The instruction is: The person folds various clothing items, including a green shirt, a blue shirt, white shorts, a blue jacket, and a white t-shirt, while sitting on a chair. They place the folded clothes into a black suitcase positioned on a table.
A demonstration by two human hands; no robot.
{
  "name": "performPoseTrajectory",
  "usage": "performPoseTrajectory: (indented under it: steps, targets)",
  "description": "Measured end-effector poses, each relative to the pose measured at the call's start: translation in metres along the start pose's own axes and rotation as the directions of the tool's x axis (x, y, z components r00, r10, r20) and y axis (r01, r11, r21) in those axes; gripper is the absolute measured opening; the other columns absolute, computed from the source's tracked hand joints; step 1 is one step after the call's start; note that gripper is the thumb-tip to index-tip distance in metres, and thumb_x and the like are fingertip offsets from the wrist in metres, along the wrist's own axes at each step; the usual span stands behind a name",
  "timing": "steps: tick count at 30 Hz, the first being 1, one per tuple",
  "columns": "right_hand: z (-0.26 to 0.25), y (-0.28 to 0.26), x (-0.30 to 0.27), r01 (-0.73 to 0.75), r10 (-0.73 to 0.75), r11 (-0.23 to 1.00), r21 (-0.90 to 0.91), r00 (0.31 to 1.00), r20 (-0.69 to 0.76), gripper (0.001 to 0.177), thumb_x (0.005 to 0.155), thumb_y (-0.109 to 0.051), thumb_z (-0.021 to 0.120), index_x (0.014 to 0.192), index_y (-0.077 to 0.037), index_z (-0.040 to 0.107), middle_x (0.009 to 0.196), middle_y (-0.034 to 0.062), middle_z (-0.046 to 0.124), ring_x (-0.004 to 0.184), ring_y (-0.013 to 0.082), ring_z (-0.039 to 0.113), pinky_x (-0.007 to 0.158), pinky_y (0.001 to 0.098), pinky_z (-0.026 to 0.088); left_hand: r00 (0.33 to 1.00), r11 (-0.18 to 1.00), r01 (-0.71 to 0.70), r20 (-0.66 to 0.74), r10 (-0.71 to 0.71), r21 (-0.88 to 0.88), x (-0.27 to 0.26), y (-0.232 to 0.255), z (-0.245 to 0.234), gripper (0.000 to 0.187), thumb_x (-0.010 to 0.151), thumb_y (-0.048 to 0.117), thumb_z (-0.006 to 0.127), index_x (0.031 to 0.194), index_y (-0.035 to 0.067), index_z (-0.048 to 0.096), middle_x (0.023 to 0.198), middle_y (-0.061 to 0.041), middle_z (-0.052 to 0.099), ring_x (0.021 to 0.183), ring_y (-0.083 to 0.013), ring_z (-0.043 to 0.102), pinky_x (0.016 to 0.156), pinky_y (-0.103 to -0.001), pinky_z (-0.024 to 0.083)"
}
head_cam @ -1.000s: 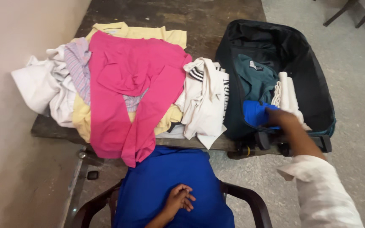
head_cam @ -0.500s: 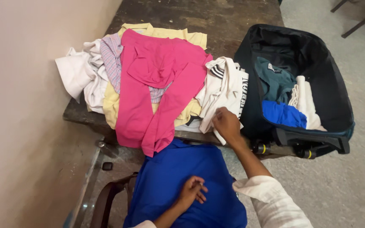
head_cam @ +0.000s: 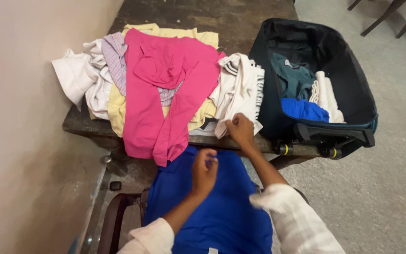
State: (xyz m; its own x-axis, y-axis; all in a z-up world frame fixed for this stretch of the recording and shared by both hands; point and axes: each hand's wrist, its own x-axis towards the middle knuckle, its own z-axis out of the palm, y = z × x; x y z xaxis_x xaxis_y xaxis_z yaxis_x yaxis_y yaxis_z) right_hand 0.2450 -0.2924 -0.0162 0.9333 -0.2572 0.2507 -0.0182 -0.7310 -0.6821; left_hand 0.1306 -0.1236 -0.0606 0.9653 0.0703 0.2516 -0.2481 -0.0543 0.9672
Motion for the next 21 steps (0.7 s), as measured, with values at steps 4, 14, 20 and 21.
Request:
performPoseTrajectory:
  steps: [4, 14, 20, 21]
  targets:
    - [-0.036, -0.039, -0.078, 0.234, -0.245, 0.968, 0.096, 0.961, 0.129, 0.022, 0.086, -0.023, 0.071, 0.090, -0.002, 0.064, 0.070, 0.0165, 0.067, 0.061, 0.0303, 0.069, 0.060, 0.0398, 0.054, 0.983, 0.981, -0.185, -0.006, 0.185, -0.051, 0.043, 0.008, -0.015, 0.050, 0.089, 0.014, 0.079, 0.130, 0.000, 0.055, 0.115, -0.011, 0.064, 0.098, -0.0238, 0.064, 0.081, -0.036, 0.053]
    - [-0.124, -0.108, -0.153, 0.562, -0.620, 0.777, 0.282, 0.760, 0.195, 0.036, 0.079, -0.007, 0.067, 0.115, -0.007, 0.068, 0.103, 0.0145, 0.072, 0.089, 0.0290, 0.071, 0.077, 0.0419, 0.056, 0.744, 0.880, -0.449, 0.609, 0.274, 0.153, -0.008, 0.072, -0.089, 0.026, 0.088, 0.009, 0.064, 0.113, 0.005, 0.067, 0.103, -0.018, 0.070, 0.098, -0.0383, 0.068, 0.083, -0.045, 0.053]
    - [-0.166, -0.137, -0.154, 0.445, -0.355, 0.879, 0.171, 0.371, 0.858, 0.070, 0.072, -0.010, 0.071, 0.138, -0.010, 0.050, 0.123, 0.0136, 0.064, 0.119, 0.0313, 0.061, 0.102, 0.0449, 0.046, 0.550, 0.787, -0.617, 0.722, 0.419, 0.013, -0.059, 0.140, -0.121, 0.024, 0.091, 0.014, 0.068, 0.113, 0.003, 0.068, 0.108, -0.017, 0.064, 0.099, -0.0377, 0.062, 0.083, -0.047, 0.050]
    - [-0.167, -0.136, -0.158, 0.564, -0.274, 0.826, 0.013, 0.381, 0.883, 0.062, 0.075, -0.015, 0.073, 0.134, -0.013, 0.055, 0.118, 0.0125, 0.066, 0.116, 0.0327, 0.061, 0.102, 0.0456, 0.045, 0.541, 0.827, -0.562, 0.762, 0.356, 0.013, -0.066, 0.143, -0.124, 0.025, 0.091, 0.014, 0.068, 0.114, 0.002, 0.068, 0.107, -0.016, 0.065, 0.096, -0.0369, 0.063, 0.079, -0.047, 0.051]
